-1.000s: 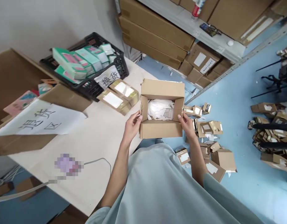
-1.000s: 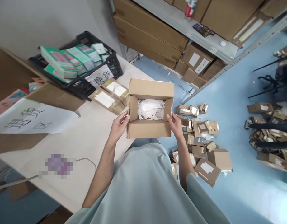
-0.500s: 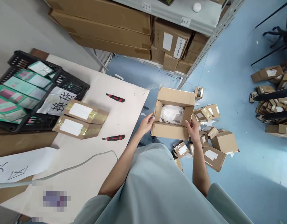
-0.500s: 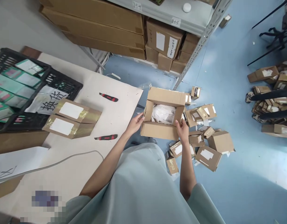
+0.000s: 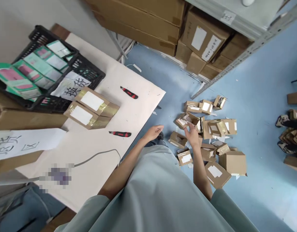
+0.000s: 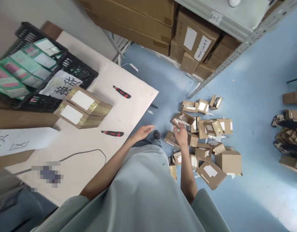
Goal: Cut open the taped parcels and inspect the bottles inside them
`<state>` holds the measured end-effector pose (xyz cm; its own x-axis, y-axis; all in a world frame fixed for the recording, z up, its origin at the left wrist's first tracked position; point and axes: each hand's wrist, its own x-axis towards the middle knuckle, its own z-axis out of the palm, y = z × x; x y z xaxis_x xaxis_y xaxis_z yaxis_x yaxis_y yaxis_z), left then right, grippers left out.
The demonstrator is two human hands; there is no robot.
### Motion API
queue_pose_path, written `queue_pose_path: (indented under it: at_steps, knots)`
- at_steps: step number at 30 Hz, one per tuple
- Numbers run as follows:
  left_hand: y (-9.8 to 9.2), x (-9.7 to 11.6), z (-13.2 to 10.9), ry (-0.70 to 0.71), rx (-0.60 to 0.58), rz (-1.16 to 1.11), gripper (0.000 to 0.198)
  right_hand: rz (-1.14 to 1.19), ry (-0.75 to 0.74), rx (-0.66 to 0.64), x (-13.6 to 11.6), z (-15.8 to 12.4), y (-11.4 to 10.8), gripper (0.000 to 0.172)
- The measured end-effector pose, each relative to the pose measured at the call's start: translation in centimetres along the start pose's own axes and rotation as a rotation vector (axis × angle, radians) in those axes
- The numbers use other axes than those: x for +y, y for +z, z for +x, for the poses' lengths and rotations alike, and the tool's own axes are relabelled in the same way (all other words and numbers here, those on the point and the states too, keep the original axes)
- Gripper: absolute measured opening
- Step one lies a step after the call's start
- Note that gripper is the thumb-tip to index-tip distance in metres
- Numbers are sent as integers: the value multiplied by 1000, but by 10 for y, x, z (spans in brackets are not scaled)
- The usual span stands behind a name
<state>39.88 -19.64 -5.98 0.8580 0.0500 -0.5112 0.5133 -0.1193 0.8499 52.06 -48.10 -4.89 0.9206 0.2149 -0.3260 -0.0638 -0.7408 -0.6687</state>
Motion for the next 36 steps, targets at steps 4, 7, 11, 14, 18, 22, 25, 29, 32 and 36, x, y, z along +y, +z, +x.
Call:
queue_pose_path:
  at_steps: [4, 7, 11, 14, 18, 22, 25, 29, 32, 36]
  knots:
    - [-41, -9, -22, -35, 267, -139, 66, 1, -143, -147, -52, 42, 25, 60]
    - [-66, -14, -45, -37, 429, -220, 68, 0, -263, -249, -95, 60, 47, 57]
    - [-95, -20, -82, -41, 623, -290, 72, 14, -440, -410, -154, 64, 86, 57]
    - [-116, -27, -116, -27, 781, -354, 71, 22, -569, -548, -197, 57, 124, 56]
    - [-138, -46, -168, -19, 988, -425, 67, -9, -662, -715, -251, 32, 182, 52]
    - [-153, -72, -216, -44, 1103, -523, 72, -6, -628, -852, -296, -5, 239, 41]
    - [-163, -92, -246, -53, 1160, -586, 68, 65, -532, -886, -324, -34, 279, 25]
    - [-180, -117, -283, -32, 1164, -628, 66, 133, -310, -861, -352, -67, 327, 21]
    - [-195, -135, -310, -7, 1147, -650, 66, 125, -211, -809, -366, -81, 358, 31]
    - [-212, -157, -345, 0, 1151, -651, 67, 115, -59, -704, -379, -86, 391, 42]
